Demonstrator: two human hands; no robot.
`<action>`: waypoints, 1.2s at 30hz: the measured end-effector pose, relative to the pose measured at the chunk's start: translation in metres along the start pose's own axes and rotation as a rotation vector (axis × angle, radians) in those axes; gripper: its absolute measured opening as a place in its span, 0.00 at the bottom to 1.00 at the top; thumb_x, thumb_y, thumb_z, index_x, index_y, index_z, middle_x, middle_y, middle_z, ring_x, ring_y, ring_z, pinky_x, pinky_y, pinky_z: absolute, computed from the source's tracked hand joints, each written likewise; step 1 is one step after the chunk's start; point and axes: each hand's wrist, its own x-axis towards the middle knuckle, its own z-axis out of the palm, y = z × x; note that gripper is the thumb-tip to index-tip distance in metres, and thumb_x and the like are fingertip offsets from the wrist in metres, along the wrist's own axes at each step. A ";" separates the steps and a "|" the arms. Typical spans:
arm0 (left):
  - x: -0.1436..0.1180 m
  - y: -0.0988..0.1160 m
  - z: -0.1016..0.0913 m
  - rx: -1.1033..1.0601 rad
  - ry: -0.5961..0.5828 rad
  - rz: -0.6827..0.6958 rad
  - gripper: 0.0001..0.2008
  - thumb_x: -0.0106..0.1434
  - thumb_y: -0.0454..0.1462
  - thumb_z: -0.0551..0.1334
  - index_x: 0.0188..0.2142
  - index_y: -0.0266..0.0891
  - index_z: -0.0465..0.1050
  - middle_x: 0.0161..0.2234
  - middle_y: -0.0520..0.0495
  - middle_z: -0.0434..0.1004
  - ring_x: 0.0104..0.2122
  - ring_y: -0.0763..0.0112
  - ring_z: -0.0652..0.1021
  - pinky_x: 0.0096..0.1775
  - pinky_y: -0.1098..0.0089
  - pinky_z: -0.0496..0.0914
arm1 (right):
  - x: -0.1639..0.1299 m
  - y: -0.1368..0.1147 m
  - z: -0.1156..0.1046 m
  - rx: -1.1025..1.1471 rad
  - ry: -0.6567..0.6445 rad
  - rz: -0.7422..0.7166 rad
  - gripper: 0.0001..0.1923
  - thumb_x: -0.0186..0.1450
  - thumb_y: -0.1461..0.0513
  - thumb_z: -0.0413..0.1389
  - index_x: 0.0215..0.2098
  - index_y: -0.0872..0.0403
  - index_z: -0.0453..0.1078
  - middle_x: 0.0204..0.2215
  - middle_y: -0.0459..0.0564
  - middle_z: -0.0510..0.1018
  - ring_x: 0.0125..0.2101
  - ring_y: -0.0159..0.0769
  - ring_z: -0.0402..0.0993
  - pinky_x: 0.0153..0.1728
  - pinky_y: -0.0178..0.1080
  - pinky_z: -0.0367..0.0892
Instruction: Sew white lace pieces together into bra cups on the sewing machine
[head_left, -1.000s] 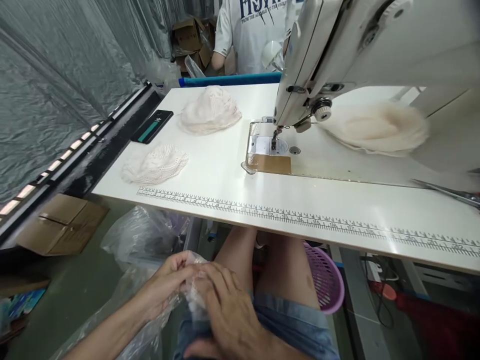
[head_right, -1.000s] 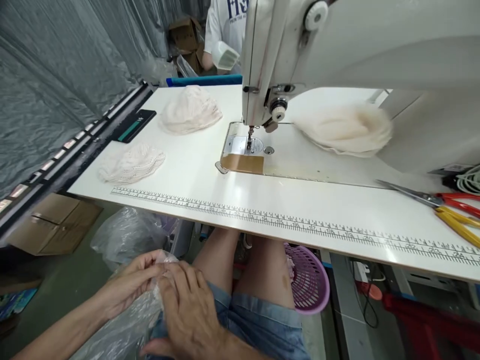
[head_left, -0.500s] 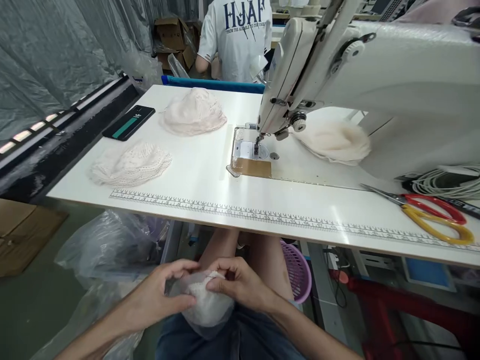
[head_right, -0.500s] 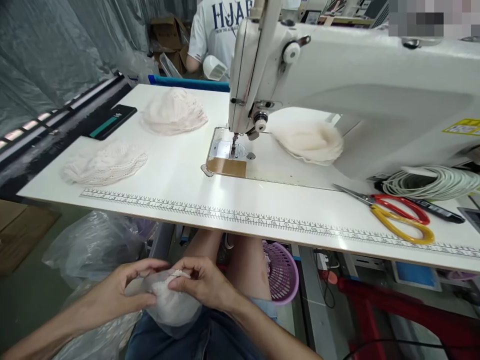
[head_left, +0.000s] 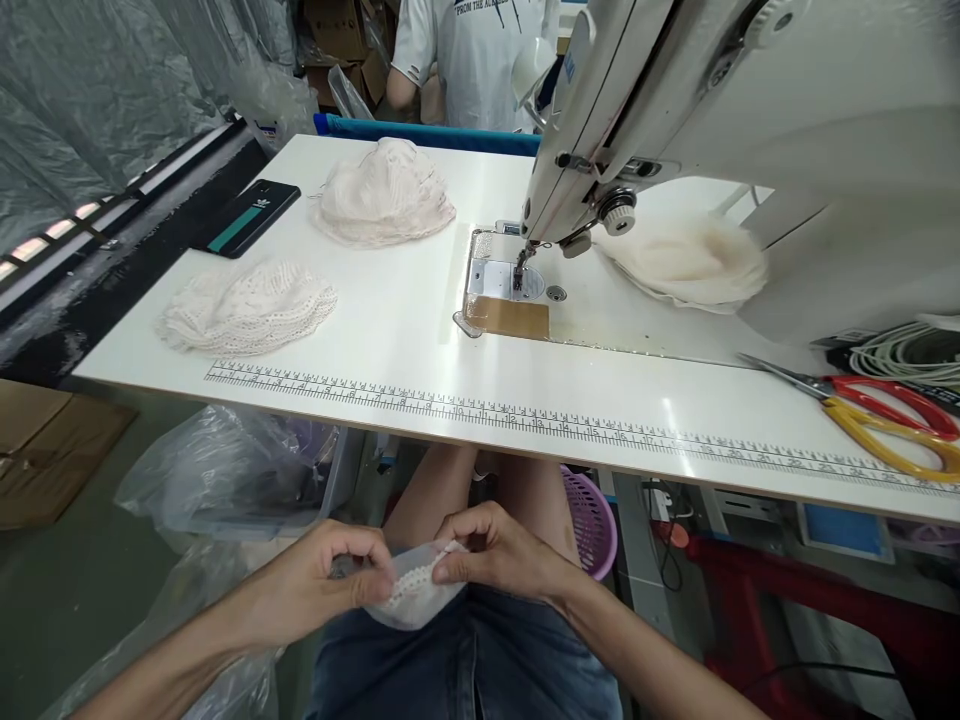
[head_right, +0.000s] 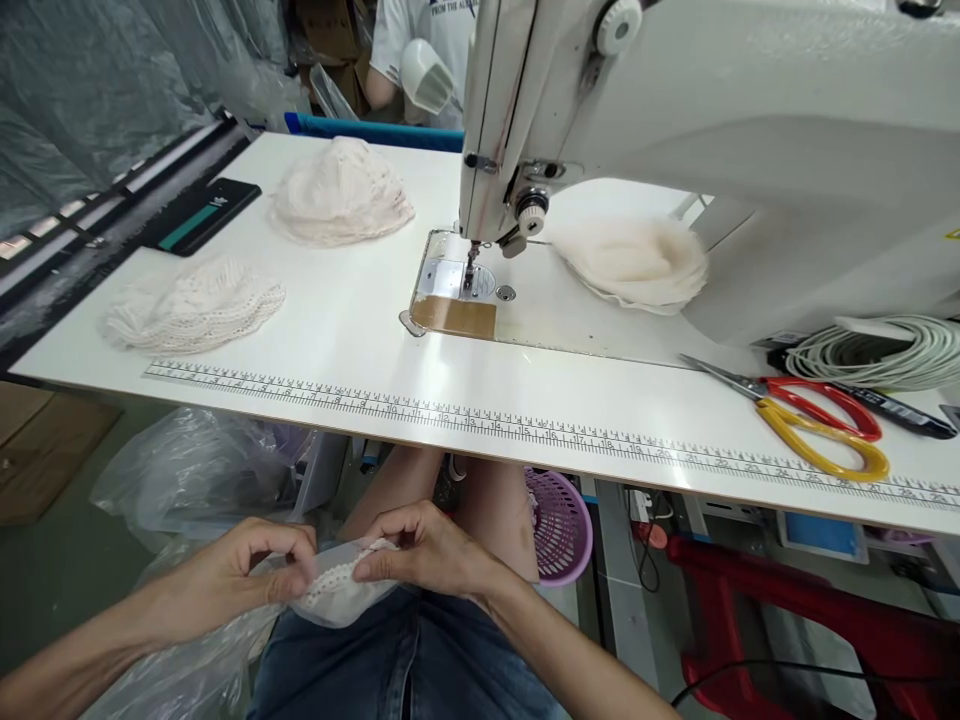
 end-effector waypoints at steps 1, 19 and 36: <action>0.001 0.000 0.000 0.005 -0.015 0.005 0.11 0.59 0.43 0.61 0.27 0.38 0.75 0.27 0.53 0.67 0.29 0.72 0.66 0.33 0.75 0.58 | -0.001 -0.001 -0.001 0.003 -0.003 0.001 0.16 0.48 0.54 0.67 0.25 0.59 0.74 0.20 0.43 0.72 0.22 0.25 0.64 0.26 0.29 0.59; 0.010 0.007 0.017 0.282 0.062 -0.084 0.11 0.54 0.42 0.62 0.22 0.39 0.65 0.22 0.56 0.59 0.27 0.71 0.64 0.28 0.76 0.55 | -0.016 -0.009 0.002 -0.067 -0.028 0.006 0.19 0.50 0.52 0.65 0.30 0.59 0.72 0.23 0.44 0.73 0.23 0.25 0.66 0.28 0.30 0.61; 0.009 0.005 0.020 0.310 0.078 -0.062 0.11 0.54 0.44 0.62 0.23 0.39 0.72 0.25 0.55 0.65 0.30 0.68 0.68 0.32 0.75 0.58 | -0.020 -0.007 0.002 -0.255 -0.015 -0.054 0.21 0.54 0.49 0.61 0.33 0.59 0.73 0.25 0.48 0.76 0.25 0.30 0.70 0.28 0.31 0.65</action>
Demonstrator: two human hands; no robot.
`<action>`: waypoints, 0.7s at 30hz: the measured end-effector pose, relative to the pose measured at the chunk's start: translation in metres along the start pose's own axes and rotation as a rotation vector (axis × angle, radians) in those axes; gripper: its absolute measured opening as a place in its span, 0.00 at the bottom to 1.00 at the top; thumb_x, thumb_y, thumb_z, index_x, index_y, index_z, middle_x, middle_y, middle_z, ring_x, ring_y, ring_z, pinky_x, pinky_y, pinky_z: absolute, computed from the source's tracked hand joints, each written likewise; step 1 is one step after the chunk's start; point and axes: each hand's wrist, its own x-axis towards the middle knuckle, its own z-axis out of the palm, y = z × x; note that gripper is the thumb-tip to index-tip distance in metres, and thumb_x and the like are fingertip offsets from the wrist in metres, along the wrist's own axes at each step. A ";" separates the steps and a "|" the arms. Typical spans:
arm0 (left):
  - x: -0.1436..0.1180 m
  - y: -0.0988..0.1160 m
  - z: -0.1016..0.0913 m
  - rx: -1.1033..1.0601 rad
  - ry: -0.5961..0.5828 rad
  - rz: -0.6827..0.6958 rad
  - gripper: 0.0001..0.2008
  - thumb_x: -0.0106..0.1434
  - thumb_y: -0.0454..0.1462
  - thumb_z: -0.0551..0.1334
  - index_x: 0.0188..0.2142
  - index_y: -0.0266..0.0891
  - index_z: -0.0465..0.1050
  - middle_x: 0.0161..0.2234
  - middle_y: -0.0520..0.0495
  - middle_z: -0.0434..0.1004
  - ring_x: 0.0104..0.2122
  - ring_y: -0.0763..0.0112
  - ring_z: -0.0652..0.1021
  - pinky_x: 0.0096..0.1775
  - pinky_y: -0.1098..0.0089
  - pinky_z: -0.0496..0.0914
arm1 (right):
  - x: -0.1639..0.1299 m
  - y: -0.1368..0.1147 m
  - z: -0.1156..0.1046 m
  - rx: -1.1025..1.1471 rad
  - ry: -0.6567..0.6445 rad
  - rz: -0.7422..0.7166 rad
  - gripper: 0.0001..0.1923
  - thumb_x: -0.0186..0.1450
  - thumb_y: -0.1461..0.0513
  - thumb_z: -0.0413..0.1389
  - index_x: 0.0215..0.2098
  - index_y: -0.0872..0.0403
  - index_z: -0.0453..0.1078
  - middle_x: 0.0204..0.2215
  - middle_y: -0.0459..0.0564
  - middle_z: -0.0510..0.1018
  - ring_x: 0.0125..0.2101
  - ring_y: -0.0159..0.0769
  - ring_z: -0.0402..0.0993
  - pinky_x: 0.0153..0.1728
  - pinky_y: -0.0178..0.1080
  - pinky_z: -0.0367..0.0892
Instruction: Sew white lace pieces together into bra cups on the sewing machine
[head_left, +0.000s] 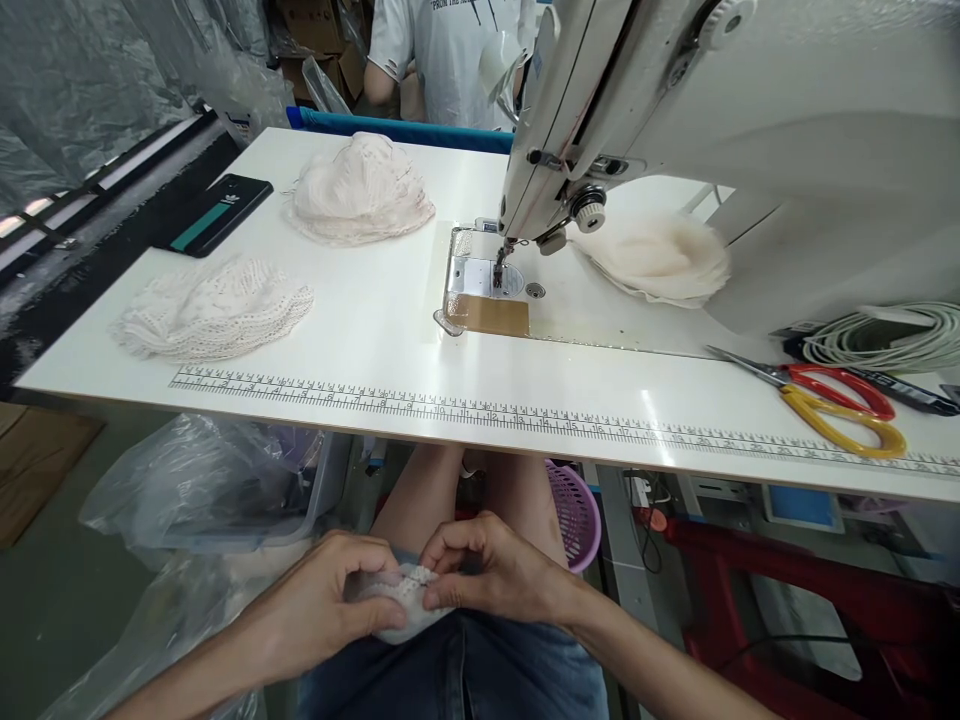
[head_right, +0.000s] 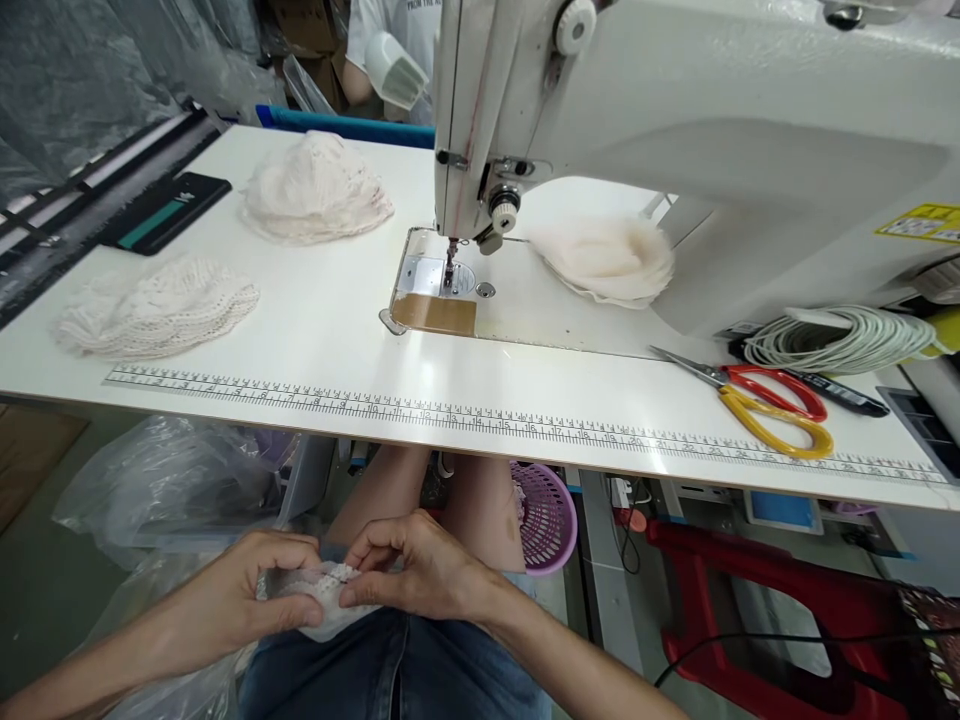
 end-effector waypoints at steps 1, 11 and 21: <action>0.000 0.001 0.000 0.012 -0.007 0.000 0.11 0.55 0.44 0.62 0.23 0.39 0.72 0.25 0.55 0.65 0.29 0.69 0.68 0.32 0.75 0.58 | 0.000 0.001 0.000 -0.018 -0.001 -0.010 0.21 0.53 0.49 0.62 0.33 0.59 0.73 0.25 0.48 0.76 0.25 0.30 0.70 0.28 0.31 0.65; -0.002 -0.001 -0.004 0.037 -0.017 -0.025 0.09 0.56 0.42 0.62 0.26 0.40 0.74 0.27 0.54 0.69 0.32 0.67 0.70 0.34 0.74 0.58 | 0.006 -0.001 0.001 -0.207 0.012 -0.169 0.20 0.55 0.49 0.61 0.32 0.59 0.73 0.22 0.44 0.70 0.23 0.26 0.62 0.24 0.28 0.58; -0.004 -0.001 -0.009 0.008 -0.034 -0.055 0.10 0.57 0.42 0.60 0.26 0.39 0.72 0.25 0.54 0.67 0.30 0.68 0.69 0.31 0.74 0.58 | 0.008 -0.001 0.000 -0.302 0.028 -0.154 0.14 0.58 0.54 0.60 0.29 0.58 0.70 0.20 0.42 0.68 0.22 0.26 0.62 0.22 0.27 0.55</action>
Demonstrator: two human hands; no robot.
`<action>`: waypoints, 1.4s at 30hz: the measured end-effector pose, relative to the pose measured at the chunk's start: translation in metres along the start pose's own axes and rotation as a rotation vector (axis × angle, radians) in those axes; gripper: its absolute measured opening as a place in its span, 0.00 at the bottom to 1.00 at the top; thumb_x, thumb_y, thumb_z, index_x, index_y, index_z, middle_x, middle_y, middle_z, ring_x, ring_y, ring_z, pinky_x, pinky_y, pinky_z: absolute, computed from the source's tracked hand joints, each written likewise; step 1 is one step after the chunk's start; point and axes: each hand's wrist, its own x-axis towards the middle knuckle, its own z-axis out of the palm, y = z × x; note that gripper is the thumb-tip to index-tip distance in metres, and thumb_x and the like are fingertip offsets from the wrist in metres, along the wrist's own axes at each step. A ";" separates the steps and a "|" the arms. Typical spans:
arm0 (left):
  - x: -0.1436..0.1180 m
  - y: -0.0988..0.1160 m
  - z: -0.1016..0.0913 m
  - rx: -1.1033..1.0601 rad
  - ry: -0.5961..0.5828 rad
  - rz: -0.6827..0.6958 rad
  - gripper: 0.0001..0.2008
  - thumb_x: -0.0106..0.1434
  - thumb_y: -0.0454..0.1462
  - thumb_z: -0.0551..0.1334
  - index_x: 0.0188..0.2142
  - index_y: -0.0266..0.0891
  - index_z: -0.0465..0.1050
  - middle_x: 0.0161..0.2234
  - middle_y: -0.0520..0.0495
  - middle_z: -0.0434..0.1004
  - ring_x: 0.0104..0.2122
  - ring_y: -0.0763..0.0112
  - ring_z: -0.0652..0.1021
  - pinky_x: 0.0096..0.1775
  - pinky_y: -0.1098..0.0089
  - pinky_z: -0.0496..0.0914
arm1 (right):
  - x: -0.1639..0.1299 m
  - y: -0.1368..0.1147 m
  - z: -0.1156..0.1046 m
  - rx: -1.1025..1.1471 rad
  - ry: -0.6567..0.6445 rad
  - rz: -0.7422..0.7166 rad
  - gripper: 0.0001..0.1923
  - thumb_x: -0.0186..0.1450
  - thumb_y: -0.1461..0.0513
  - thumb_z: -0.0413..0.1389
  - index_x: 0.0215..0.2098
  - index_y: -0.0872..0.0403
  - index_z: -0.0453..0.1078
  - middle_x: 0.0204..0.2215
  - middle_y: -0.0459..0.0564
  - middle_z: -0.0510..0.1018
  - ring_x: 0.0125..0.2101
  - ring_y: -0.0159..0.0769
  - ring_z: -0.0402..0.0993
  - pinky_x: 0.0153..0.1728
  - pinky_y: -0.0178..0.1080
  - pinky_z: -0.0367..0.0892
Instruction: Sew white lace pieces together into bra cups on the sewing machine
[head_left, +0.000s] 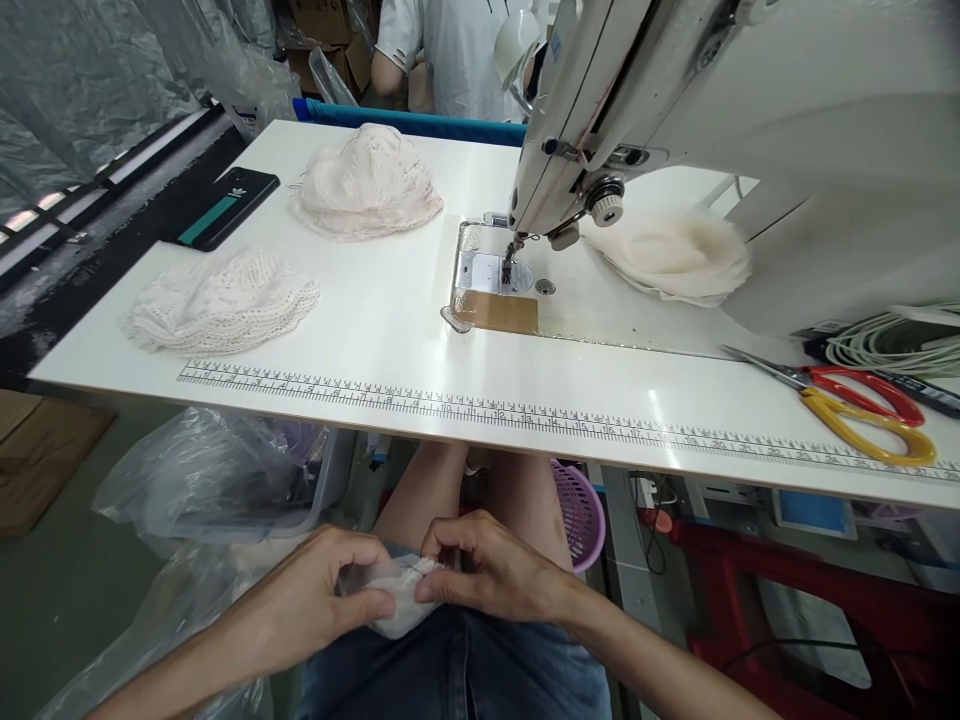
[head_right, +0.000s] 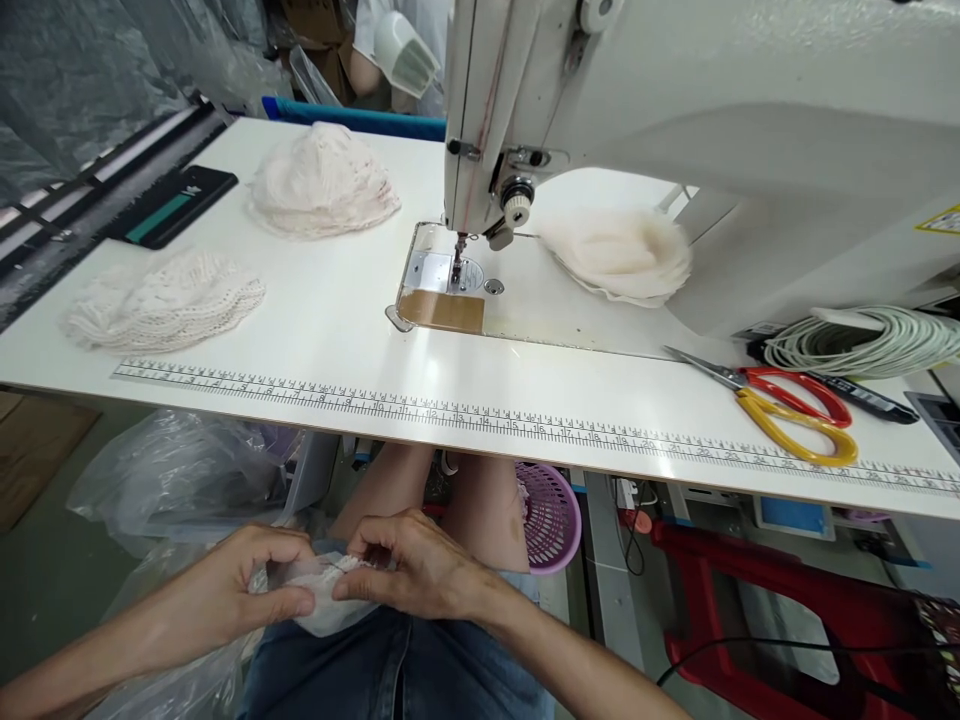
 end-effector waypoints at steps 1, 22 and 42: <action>0.000 0.000 0.000 0.000 0.001 0.007 0.10 0.57 0.42 0.60 0.25 0.39 0.72 0.24 0.55 0.66 0.28 0.69 0.69 0.30 0.75 0.57 | 0.000 0.000 0.000 0.005 -0.009 -0.001 0.16 0.57 0.52 0.60 0.30 0.58 0.70 0.20 0.41 0.68 0.23 0.26 0.62 0.22 0.27 0.55; -0.004 0.000 -0.001 -0.029 0.058 0.090 0.14 0.56 0.43 0.62 0.20 0.37 0.70 0.23 0.56 0.63 0.26 0.73 0.67 0.28 0.74 0.56 | 0.002 0.007 0.005 0.302 -0.079 0.060 0.16 0.56 0.53 0.62 0.31 0.58 0.67 0.23 0.42 0.65 0.25 0.27 0.59 0.26 0.30 0.56; -0.006 -0.002 0.001 0.005 0.095 0.066 0.18 0.54 0.44 0.62 0.17 0.38 0.59 0.20 0.58 0.58 0.25 0.74 0.64 0.29 0.75 0.55 | 0.005 0.000 0.010 0.178 -0.049 0.032 0.08 0.59 0.60 0.57 0.31 0.58 0.68 0.22 0.42 0.67 0.23 0.25 0.59 0.24 0.28 0.55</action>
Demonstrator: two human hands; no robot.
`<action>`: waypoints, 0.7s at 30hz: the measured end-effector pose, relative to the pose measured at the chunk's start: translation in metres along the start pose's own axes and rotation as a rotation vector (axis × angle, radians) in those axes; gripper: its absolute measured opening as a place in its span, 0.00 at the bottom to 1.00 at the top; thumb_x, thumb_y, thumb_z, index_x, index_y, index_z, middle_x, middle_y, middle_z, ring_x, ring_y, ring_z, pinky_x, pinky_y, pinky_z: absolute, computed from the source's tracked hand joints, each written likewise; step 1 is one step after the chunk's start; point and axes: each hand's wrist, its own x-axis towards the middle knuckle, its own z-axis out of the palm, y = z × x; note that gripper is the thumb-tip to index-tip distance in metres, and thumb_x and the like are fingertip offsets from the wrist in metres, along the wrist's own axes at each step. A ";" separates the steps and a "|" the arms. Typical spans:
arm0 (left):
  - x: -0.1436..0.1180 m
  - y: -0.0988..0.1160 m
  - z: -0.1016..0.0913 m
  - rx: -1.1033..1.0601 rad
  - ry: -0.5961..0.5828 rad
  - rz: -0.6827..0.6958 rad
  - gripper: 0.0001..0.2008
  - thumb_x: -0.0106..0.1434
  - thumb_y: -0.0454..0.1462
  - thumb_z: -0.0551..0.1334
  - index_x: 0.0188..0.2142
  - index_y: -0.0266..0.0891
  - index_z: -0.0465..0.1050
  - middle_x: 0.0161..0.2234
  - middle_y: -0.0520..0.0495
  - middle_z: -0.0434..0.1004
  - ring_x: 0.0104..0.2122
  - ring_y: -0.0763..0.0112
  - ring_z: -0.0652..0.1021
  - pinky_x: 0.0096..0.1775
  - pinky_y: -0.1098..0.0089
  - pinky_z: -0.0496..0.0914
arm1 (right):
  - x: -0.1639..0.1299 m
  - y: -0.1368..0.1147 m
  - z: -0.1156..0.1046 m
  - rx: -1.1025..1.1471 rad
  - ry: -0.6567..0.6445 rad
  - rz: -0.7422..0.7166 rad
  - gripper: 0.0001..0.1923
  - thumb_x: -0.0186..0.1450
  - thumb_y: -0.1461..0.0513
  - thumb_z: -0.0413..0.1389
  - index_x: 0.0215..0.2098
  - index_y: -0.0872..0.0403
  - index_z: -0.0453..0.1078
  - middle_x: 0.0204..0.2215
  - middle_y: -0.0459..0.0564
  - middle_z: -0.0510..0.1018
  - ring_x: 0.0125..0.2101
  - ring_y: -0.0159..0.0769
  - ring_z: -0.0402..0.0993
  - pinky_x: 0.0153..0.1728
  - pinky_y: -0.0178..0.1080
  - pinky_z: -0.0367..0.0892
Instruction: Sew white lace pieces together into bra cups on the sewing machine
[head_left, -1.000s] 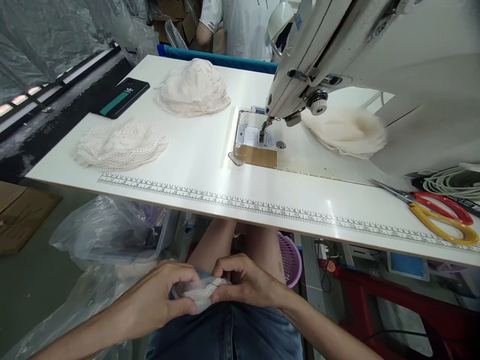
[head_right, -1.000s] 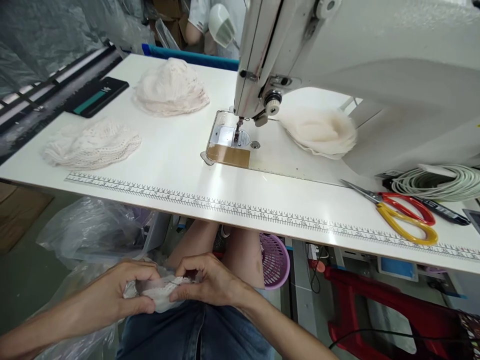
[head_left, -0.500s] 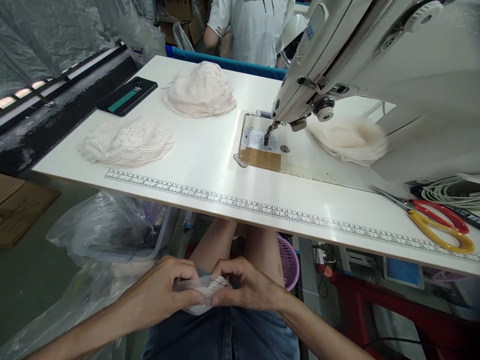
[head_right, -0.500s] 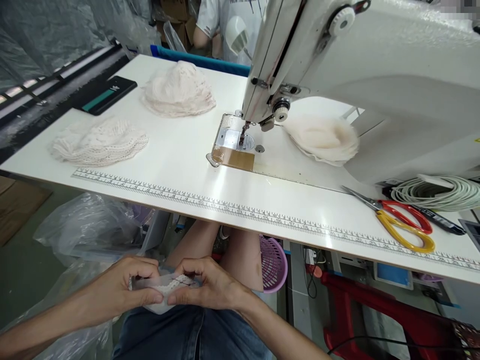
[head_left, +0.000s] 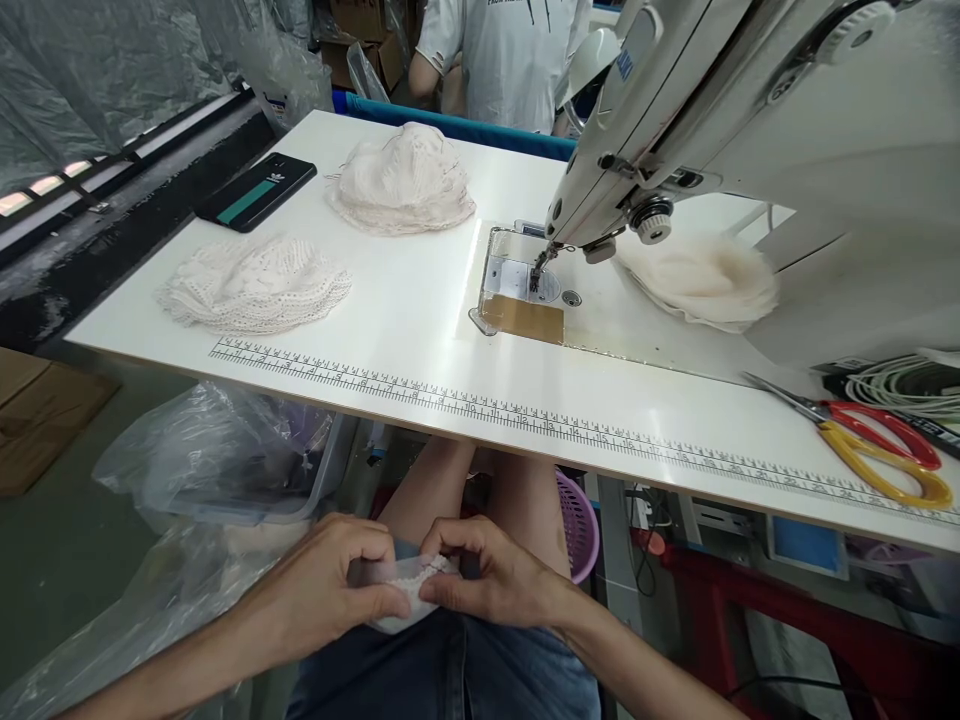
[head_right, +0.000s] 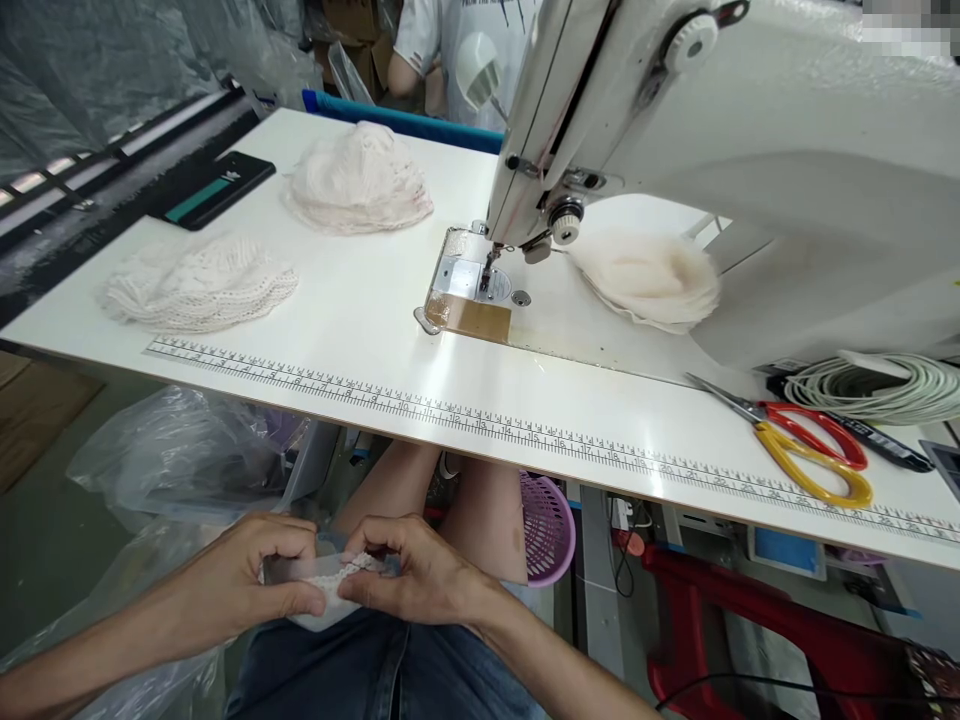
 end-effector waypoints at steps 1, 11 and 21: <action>0.000 0.001 0.000 0.004 -0.002 0.000 0.18 0.55 0.44 0.62 0.17 0.38 0.58 0.20 0.58 0.58 0.25 0.74 0.64 0.29 0.75 0.55 | 0.000 0.000 0.000 0.007 -0.009 0.003 0.08 0.59 0.60 0.58 0.31 0.58 0.68 0.22 0.42 0.66 0.23 0.25 0.58 0.24 0.28 0.55; 0.003 0.001 -0.003 -0.021 -0.047 -0.012 0.17 0.55 0.43 0.60 0.18 0.38 0.59 0.21 0.57 0.58 0.24 0.75 0.64 0.27 0.75 0.55 | 0.000 -0.001 -0.001 0.004 0.017 0.007 0.12 0.59 0.56 0.58 0.30 0.57 0.68 0.22 0.42 0.66 0.23 0.26 0.59 0.23 0.28 0.55; 0.003 0.011 -0.007 0.079 -0.082 -0.064 0.14 0.53 0.46 0.63 0.22 0.39 0.69 0.24 0.55 0.63 0.31 0.67 0.67 0.31 0.74 0.56 | 0.003 -0.015 0.002 -0.223 0.052 -0.013 0.10 0.59 0.57 0.59 0.31 0.57 0.68 0.18 0.39 0.62 0.19 0.23 0.55 0.19 0.27 0.50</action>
